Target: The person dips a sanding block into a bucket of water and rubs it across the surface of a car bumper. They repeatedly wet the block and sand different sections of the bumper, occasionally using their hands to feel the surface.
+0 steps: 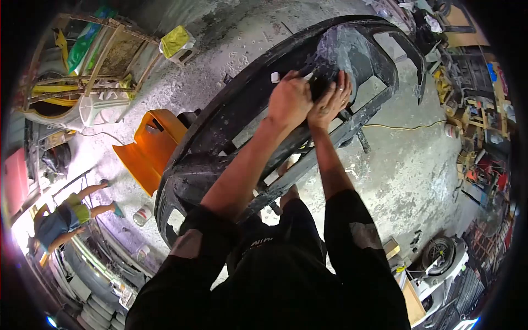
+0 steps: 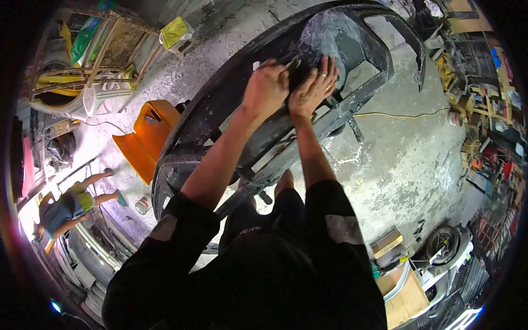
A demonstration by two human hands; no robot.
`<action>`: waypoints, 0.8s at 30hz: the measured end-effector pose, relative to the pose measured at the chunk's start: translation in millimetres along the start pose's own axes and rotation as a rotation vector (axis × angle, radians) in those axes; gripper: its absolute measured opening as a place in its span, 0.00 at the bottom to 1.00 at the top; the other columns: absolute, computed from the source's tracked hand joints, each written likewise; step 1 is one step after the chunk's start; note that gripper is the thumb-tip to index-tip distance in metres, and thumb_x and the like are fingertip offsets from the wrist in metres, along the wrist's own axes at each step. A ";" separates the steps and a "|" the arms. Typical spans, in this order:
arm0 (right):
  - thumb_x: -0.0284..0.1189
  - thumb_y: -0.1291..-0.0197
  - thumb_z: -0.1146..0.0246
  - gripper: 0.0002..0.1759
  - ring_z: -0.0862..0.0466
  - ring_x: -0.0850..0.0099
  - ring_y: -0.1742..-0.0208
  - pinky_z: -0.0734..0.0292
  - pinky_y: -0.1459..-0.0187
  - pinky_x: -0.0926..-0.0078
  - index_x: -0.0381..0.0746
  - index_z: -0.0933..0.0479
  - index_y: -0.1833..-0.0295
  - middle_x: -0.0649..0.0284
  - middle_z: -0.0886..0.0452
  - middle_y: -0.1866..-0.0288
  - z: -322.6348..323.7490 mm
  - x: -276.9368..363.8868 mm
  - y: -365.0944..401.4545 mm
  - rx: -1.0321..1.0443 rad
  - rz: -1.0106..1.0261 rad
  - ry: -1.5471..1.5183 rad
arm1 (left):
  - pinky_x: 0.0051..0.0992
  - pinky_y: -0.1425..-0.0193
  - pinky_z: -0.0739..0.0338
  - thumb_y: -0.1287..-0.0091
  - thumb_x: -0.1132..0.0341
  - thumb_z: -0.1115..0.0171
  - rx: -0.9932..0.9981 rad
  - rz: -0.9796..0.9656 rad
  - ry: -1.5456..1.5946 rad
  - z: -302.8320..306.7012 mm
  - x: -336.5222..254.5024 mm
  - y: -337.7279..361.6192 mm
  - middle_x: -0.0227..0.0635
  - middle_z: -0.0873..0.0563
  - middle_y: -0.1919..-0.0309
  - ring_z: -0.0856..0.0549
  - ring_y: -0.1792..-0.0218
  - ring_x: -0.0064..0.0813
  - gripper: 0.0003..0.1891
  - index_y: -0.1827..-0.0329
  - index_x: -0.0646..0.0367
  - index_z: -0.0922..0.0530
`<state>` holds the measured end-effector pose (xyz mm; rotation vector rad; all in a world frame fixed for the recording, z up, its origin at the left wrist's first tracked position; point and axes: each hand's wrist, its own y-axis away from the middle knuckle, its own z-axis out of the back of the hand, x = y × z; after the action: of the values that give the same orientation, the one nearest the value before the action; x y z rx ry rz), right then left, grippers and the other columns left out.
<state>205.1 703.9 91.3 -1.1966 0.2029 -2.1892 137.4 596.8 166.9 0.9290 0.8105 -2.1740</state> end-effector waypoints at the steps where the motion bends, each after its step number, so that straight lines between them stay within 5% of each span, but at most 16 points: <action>1: 0.44 0.19 0.60 0.31 0.43 0.46 0.16 0.60 0.18 0.42 0.39 0.33 0.21 0.52 0.35 0.18 2.5 2.2 -0.9 0.001 -0.027 -0.007 | 0.45 0.58 0.23 0.37 0.77 0.38 0.035 -0.045 -0.007 3.3 -10.0 -2.1 0.52 0.19 0.68 0.18 0.63 0.56 0.04 0.70 0.66 0.22; 9: 0.43 0.19 0.59 0.31 0.48 0.46 0.13 0.62 0.19 0.37 0.39 0.36 0.19 0.52 0.40 0.15 8.1 9.3 -3.7 0.050 -0.135 -0.026 | 0.44 0.65 0.25 0.35 0.75 0.37 0.103 0.055 -0.115 7.5 -22.9 -7.2 0.56 0.20 0.70 0.17 0.67 0.60 0.05 0.70 0.66 0.20; 24: 0.42 0.20 0.58 0.31 0.49 0.44 0.13 0.63 0.21 0.32 0.38 0.36 0.20 0.51 0.39 0.16 7.7 9.7 -2.9 0.058 -0.114 -0.053 | 0.42 0.61 0.24 0.34 0.74 0.34 0.155 0.165 -0.161 9.2 -13.6 -0.9 0.52 0.19 0.66 0.17 0.64 0.56 0.04 0.65 0.66 0.17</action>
<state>206.2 701.7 103.7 -1.2595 0.0500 -2.2414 140.6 594.7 182.9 0.8508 0.4766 -2.1562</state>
